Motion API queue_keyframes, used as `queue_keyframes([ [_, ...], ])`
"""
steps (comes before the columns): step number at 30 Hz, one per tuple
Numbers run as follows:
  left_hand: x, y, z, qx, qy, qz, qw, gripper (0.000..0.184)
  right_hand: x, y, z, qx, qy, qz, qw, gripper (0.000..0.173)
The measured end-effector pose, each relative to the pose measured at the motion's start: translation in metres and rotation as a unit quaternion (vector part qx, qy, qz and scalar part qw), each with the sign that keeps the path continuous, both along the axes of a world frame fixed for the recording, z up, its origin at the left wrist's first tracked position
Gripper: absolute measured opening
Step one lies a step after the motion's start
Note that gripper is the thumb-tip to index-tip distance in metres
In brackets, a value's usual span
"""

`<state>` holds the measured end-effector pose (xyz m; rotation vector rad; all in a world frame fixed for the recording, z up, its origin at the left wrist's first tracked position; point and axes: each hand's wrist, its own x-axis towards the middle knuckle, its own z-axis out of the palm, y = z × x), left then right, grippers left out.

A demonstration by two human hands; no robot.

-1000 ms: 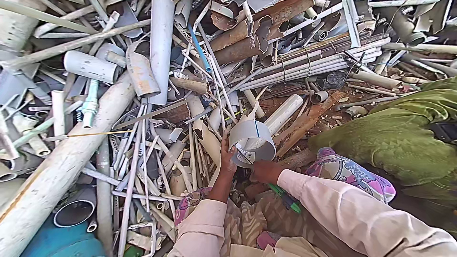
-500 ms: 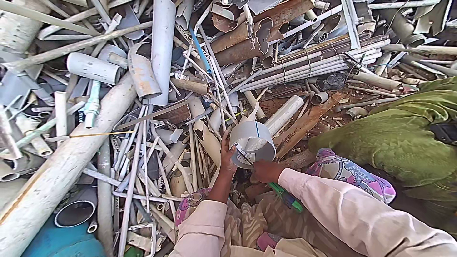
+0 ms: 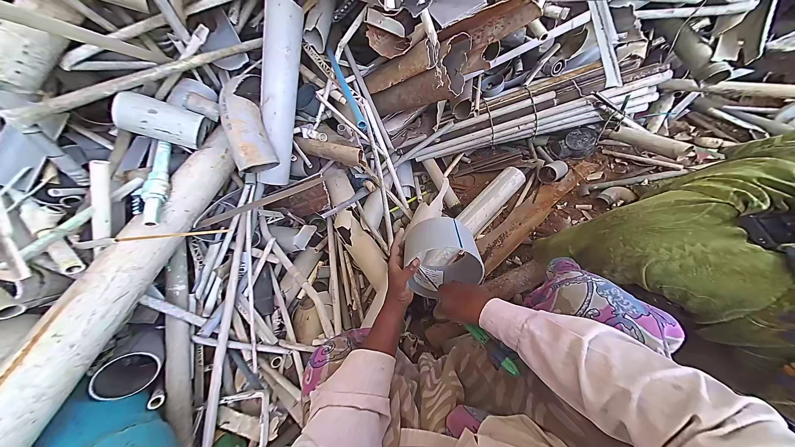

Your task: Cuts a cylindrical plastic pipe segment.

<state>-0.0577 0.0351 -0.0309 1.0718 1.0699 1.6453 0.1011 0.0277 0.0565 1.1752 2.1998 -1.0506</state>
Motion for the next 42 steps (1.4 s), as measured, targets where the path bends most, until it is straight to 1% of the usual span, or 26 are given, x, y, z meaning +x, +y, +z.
queue_keyframes([
  [4, -0.004, 0.001, 0.004, 0.020, -0.056, 0.018, 0.998, 0.113, -0.002, 0.004, -0.008, -0.020, 0.056, -0.016, 0.998, 0.031],
  [9, -0.007, 0.000, 0.004, 0.024, -0.059, 0.021, 0.998, 0.115, -0.005, 0.007, -0.013, -0.065, 0.094, -0.058, 0.992, 0.030],
  [12, -0.006, 0.002, 0.006, 0.023, -0.067, 0.031, 0.997, 0.116, -0.005, 0.009, -0.011, -0.083, 0.099, -0.082, 0.988, 0.030],
  [14, -0.006, 0.002, 0.009, 0.017, -0.071, 0.037, 0.997, 0.117, -0.004, 0.010, -0.009, -0.075, 0.089, -0.075, 0.990, 0.029],
  [17, -0.009, 0.002, 0.010, 0.017, -0.060, 0.037, 0.997, 0.119, -0.003, 0.009, -0.007, -0.036, 0.070, -0.034, 0.996, 0.029],
  [20, -0.009, 0.002, 0.010, 0.016, -0.034, 0.031, 0.999, 0.113, -0.002, 0.006, -0.005, -0.016, 0.050, 0.000, 0.999, 0.030],
  [23, -0.007, 0.000, 0.008, 0.019, -0.010, 0.007, 1.000, 0.114, -0.001, 0.005, -0.006, 0.002, 0.037, 0.006, 0.999, 0.031],
  [27, -0.007, -0.001, 0.004, 0.042, -0.002, -0.032, 0.999, 0.120, 0.000, 0.006, -0.004, 0.018, 0.011, 0.002, 1.000, 0.032],
  [31, -0.005, 0.001, -0.002, 0.063, -0.001, -0.019, 0.998, 0.122, -0.001, 0.007, -0.008, -0.017, 0.050, -0.021, 0.998, 0.030],
  [35, -0.002, 0.000, 0.002, 0.064, -0.020, 0.001, 0.998, 0.122, -0.003, 0.005, -0.015, -0.079, 0.109, -0.095, 0.986, 0.030],
  [37, -0.002, 0.000, 0.002, 0.065, -0.034, 0.005, 0.997, 0.117, -0.004, 0.005, -0.018, -0.106, 0.131, -0.127, 0.978, 0.028],
  [39, -0.003, 0.000, 0.003, 0.062, -0.050, 0.015, 0.997, 0.115, -0.005, 0.006, -0.019, -0.111, 0.141, -0.132, 0.975, 0.028],
  [42, -0.008, 0.001, 0.006, 0.058, -0.052, 0.027, 0.997, 0.119, -0.005, 0.008, -0.019, -0.067, 0.137, -0.089, 0.984, 0.027],
])
